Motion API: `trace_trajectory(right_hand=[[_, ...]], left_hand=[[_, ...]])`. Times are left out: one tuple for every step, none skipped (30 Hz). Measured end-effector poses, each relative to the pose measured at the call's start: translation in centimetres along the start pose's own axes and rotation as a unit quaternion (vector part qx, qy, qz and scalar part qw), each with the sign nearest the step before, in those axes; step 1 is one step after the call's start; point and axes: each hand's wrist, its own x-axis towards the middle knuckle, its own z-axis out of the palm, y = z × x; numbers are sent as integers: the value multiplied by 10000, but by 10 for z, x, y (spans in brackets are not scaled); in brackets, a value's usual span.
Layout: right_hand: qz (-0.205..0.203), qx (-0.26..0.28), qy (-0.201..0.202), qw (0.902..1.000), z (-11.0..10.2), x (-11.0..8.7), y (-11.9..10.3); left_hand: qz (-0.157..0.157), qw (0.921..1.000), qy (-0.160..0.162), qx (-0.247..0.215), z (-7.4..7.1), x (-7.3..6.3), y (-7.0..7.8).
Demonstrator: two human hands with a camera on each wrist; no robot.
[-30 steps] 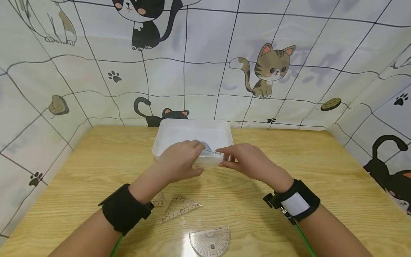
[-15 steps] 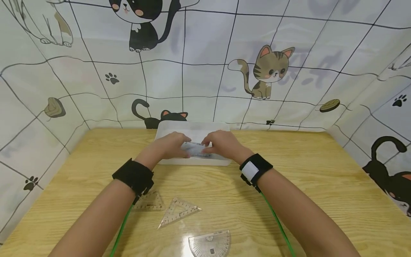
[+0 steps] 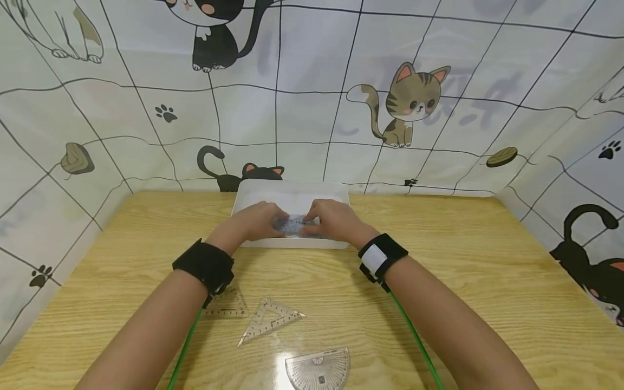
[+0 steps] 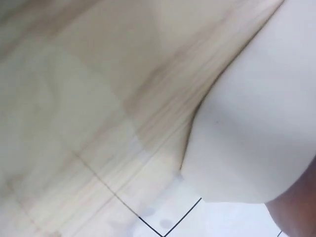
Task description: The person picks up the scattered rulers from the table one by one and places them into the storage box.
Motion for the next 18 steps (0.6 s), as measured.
trace_trajectory(right_hand=[[3,7,-5,10000,-1,0,0],[42,62,-16,10000,-2,-1,-1],[90,137,-16,9999,-3,-2,-2],[167,256,-25,9995,-5,-3,-4],[260,407,-38,9988,-6,-6,-6],[349,554,-54,9978,-8,-9,-9],[429,691,-78,9967,-10,-13,-11],[445,782,-93,9959,-12,-17,-14],[462,864,-105,9951,-14,-22,-17],[480,952,-129,9942,-16,-26,-19],[472,993,-140,9938,-17,-31,-22],[451,975,-136,9941,-18,-36,-24],[413,961,-116,9945,-19,-40,-27],[373,919,-68,9950,-19,-45,-30],[358,884,-8,9954,-20,-50,-35],[314,824,66,9961,-20,-54,-39],[243,735,151,9969,-20,-58,-44],[160,631,238,9976,-20,-62,-50]], left_hand=[[-69,10000,-6,13,-1,-1,1],[-123,9999,2,-11,-2,-2,1],[-162,9998,17,-83,-2,-4,1],[-194,9997,36,-148,-3,-7,1],[-210,9995,61,-235,-3,-10,1],[-194,9992,117,-333,-4,-15,2],[-176,9986,178,-470,-4,-20,3],[-111,9979,253,-580,-4,-26,5],[-48,9974,342,-628,-4,-32,6],[-10,9971,443,-613,-4,-40,10],[27,9967,573,-578,-3,-47,12],[70,9961,723,-505,-1,-54,15],[106,9952,875,-425,1,-61,18],[190,9937,1063,-288,4,-69,21],[306,9913,1272,-141,7,-76,24],[462,9875,1507,3,11,-83,27],[640,9823,1750,171,14,-89,30],[811,9768,1955,328,17,-96,33]])
